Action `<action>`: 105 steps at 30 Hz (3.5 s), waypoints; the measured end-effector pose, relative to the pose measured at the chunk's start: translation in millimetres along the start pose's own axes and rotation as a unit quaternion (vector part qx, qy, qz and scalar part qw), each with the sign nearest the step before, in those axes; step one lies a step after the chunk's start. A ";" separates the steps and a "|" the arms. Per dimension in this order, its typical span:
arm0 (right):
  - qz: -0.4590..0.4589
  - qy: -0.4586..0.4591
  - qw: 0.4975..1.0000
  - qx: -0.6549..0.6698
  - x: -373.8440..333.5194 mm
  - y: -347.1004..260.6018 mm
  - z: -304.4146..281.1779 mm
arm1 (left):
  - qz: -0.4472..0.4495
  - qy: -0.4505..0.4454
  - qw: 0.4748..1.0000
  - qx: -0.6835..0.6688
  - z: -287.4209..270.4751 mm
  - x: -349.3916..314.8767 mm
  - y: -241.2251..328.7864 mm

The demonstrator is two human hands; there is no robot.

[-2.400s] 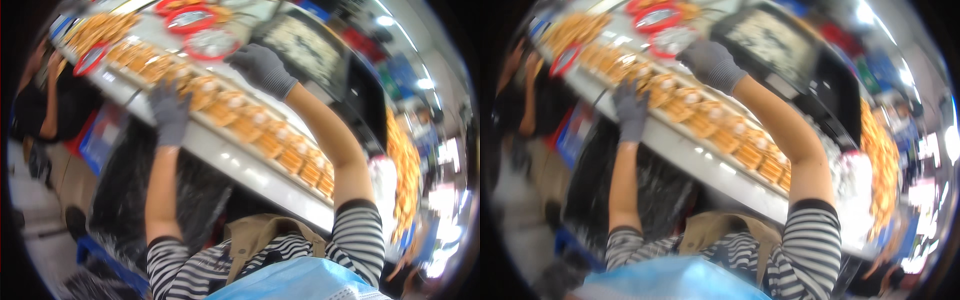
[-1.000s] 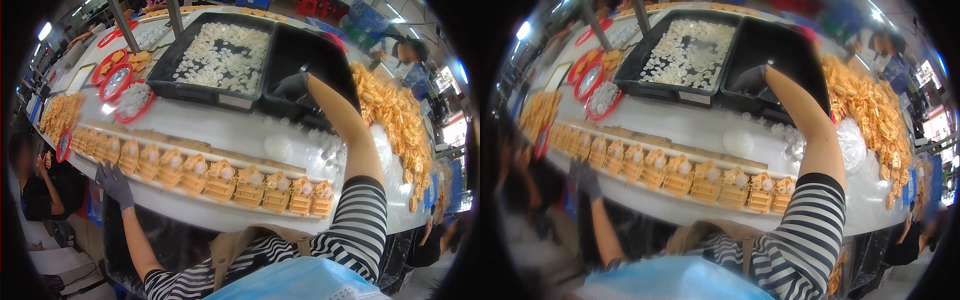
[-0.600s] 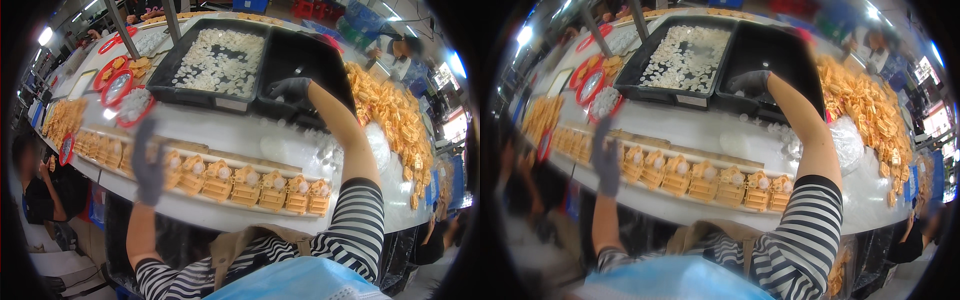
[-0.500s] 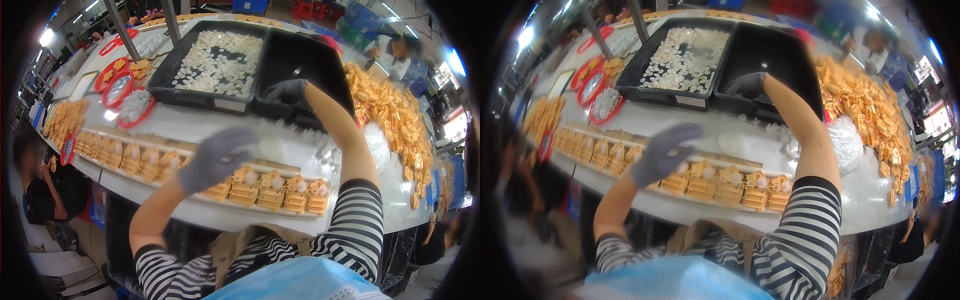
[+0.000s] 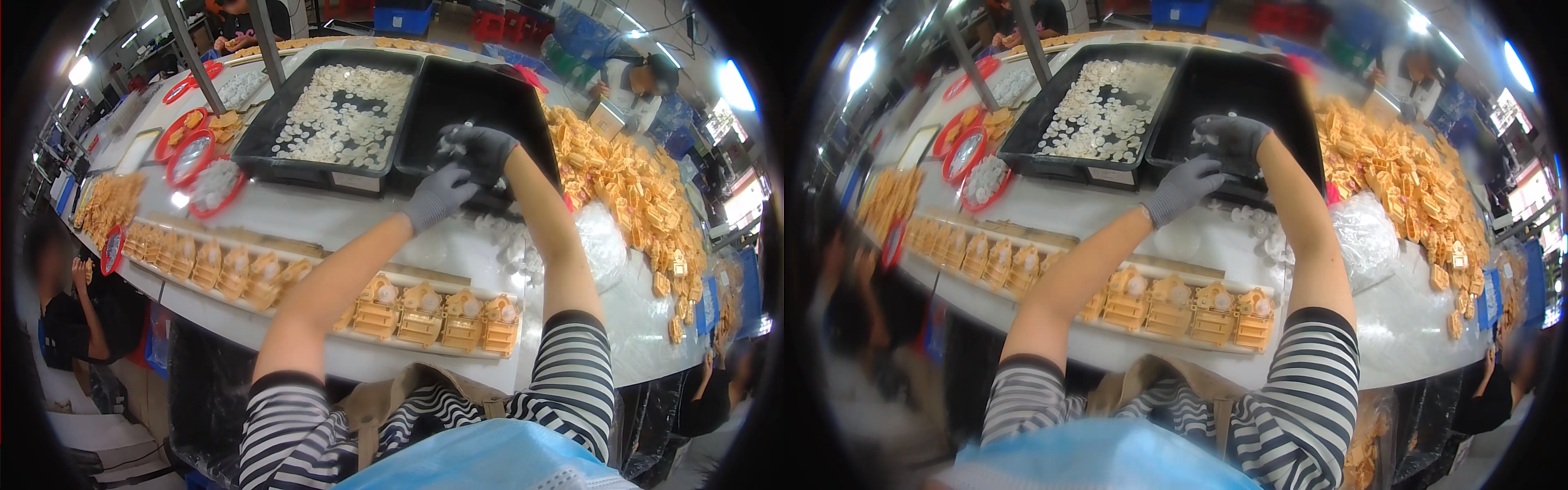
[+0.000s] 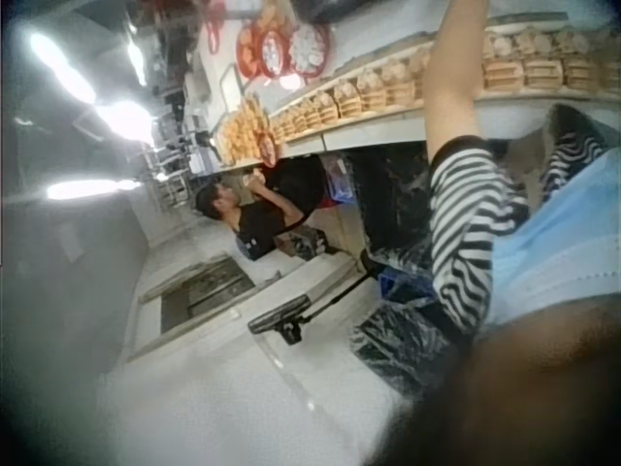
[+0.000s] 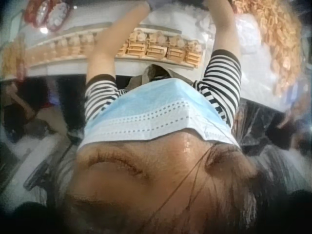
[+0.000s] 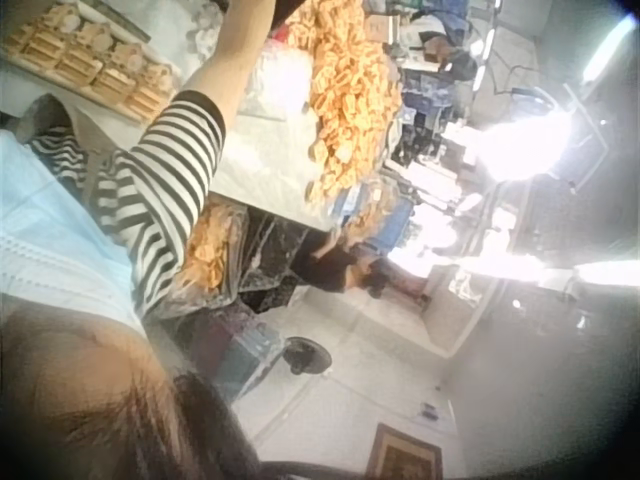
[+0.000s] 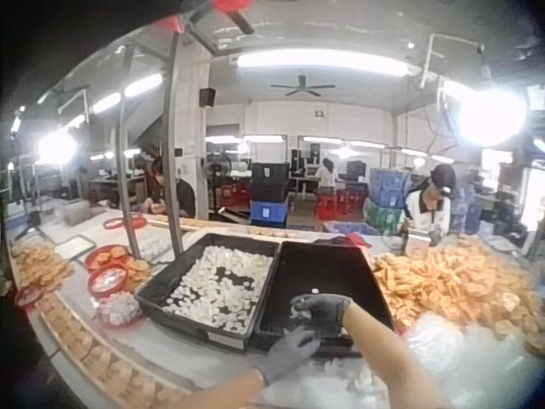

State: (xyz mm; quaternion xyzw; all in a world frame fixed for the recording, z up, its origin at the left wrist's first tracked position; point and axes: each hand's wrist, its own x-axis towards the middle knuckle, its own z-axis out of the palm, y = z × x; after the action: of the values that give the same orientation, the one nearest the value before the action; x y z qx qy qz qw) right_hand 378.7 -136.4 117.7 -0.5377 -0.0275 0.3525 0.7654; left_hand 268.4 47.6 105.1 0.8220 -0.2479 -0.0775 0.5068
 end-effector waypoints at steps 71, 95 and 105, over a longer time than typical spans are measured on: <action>-0.357 -0.254 0.545 -0.715 276.8 152.1 487.0 | 0.199 0.578 0.391 -0.688 -263.0 -363.6 -162.1; -0.271 -0.324 0.533 -0.733 284.5 147.8 493.3 | 0.167 0.599 0.425 -0.658 -258.1 -346.5 -166.1; -0.330 -0.303 0.610 -0.653 246.4 138.7 492.7 | 0.165 0.557 0.443 -0.684 -252.3 -344.4 -153.9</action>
State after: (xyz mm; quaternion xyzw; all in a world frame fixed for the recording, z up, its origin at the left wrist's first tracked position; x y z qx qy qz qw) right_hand 285.2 423.9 124.8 -0.7119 -0.6569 0.1073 0.2239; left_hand 116.7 471.4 48.0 0.0197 0.0899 0.3372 0.9369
